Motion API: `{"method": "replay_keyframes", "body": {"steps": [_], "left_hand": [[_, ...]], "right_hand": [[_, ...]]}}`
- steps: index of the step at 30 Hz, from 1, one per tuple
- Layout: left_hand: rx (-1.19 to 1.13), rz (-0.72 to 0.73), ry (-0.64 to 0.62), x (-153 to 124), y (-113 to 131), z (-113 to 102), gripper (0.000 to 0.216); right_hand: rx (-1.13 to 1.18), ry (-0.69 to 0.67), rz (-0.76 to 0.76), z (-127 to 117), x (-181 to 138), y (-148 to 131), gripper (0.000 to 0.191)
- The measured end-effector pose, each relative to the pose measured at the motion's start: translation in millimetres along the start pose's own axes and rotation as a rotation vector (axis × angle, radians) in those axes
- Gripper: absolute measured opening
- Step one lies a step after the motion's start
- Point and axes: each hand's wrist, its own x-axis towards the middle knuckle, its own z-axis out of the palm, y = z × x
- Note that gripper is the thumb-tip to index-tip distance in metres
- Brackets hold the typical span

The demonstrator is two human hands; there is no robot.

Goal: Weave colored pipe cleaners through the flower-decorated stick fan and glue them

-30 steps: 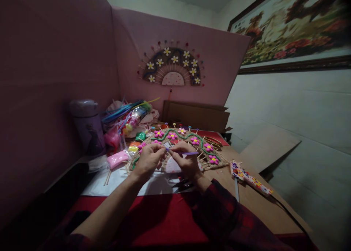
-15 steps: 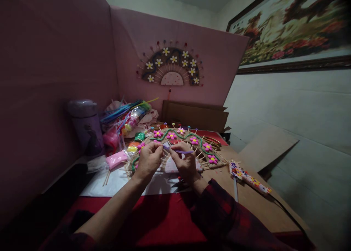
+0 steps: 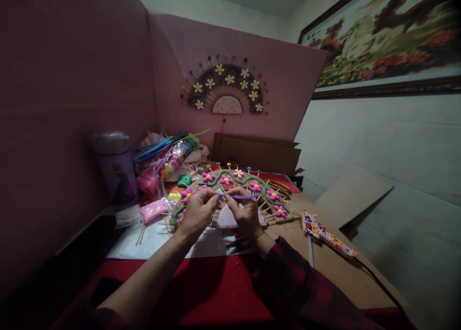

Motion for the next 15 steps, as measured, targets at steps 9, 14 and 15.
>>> {"method": "replay_keyframes", "body": {"steps": [9,14,15], "left_hand": [[0.102,-0.119,-0.161,-0.4,11.0,-7.5,0.022],[0.140,-0.098,-0.176,0.4,10.9,-9.1,0.019],[0.145,-0.093,-0.172,0.4,10.3,-9.2,0.018]], "right_hand": [[0.034,-0.065,0.005,-6.2,2.1,-1.9,0.009],[-0.009,-0.114,-0.019,-6.3,2.6,-1.0,0.011],[-0.020,-0.125,-0.029,-6.2,2.7,-0.4,0.011]]}}
